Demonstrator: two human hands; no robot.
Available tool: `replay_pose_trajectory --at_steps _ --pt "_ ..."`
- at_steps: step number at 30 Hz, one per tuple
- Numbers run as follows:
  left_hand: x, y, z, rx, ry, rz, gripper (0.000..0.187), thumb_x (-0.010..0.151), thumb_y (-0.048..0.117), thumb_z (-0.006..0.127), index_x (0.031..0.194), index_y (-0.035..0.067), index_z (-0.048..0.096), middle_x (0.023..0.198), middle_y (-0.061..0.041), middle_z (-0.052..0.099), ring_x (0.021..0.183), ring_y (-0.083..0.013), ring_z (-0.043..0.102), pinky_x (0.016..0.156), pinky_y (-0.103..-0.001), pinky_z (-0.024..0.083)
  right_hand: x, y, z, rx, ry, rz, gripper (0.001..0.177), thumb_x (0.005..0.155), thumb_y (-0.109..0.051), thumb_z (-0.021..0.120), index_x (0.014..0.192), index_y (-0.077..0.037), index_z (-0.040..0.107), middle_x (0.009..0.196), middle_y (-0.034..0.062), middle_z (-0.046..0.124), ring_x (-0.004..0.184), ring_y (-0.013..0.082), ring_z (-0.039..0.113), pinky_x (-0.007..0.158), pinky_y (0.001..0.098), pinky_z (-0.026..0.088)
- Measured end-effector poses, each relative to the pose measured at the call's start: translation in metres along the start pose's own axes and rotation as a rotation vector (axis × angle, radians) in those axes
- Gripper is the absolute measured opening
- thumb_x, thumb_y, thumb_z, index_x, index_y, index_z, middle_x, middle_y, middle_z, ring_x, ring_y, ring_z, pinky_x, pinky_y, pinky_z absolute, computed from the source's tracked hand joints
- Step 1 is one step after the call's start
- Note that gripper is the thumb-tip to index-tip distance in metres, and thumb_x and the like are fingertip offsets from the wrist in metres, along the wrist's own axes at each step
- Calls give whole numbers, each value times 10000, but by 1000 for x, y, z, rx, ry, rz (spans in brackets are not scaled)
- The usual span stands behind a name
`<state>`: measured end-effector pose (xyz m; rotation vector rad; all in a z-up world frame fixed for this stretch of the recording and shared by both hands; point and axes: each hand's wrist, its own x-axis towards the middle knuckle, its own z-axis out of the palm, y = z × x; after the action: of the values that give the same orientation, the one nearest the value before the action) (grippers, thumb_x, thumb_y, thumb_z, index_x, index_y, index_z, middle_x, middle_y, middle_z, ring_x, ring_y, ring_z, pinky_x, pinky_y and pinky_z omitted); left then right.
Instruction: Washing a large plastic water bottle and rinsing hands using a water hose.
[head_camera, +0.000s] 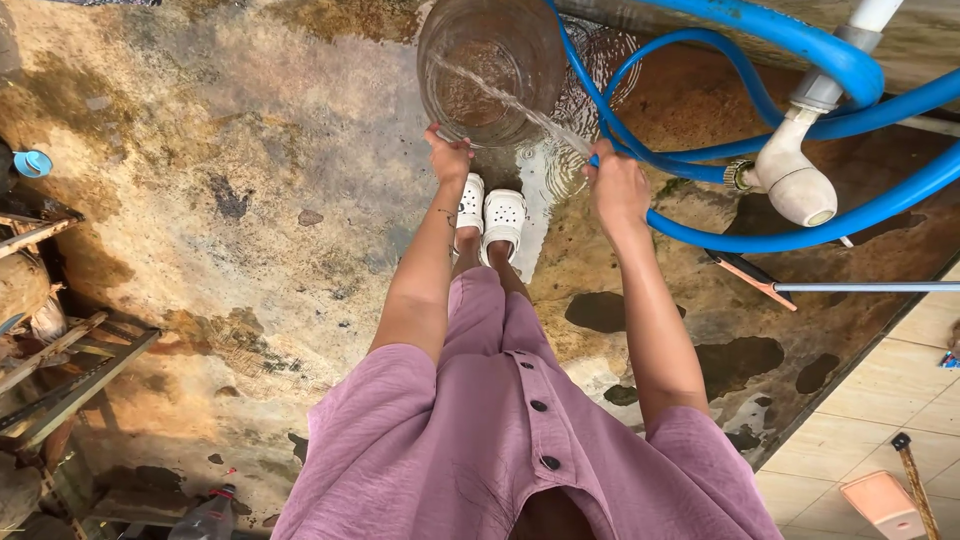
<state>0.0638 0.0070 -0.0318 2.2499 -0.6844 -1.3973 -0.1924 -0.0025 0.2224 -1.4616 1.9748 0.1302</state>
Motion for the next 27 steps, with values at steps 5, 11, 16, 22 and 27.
replay_pose_trajectory --at_steps 5,11,16,22,27 --pt "0 4 -1 49 10 17 680 900 5 712 1421 132 295 767 -77 741 618 -155 734 625 -321 564 3 14 15 -29 -26 -6 194 947 -186 735 1118 -116 676 916 200 741 882 416 720 749 552 542" --pt "-8 -7 17 -153 -136 -87 782 864 -33 680 1444 150 189 841 -104 739 605 -179 715 532 -326 570 -2 24 19 -96 -28 46 224 921 -202 754 1106 -104 675 904 204 745 886 405 725 750 535 551" --pt "-24 -1 26 -233 -248 -204 724 932 52 699 1407 105 156 930 -164 732 597 -194 701 510 -321 564 -4 39 25 -149 -62 91 240 917 -219 764 1101 -97 670 912 208 746 892 395 729 745 527 555" --pt "-5 -2 24 -172 -1 -234 566 990 211 621 1408 97 255 1031 -224 689 539 -235 675 467 -343 568 3 66 40 -230 23 201 248 917 -221 764 1111 -94 676 924 208 747 902 396 730 774 513 558" --pt "-6 -7 34 -290 -130 -276 645 938 89 631 1446 118 236 1129 -204 637 632 -270 751 526 -352 636 -4 63 31 -240 15 228 260 922 -216 766 1098 -66 650 919 214 748 898 414 725 777 523 555"
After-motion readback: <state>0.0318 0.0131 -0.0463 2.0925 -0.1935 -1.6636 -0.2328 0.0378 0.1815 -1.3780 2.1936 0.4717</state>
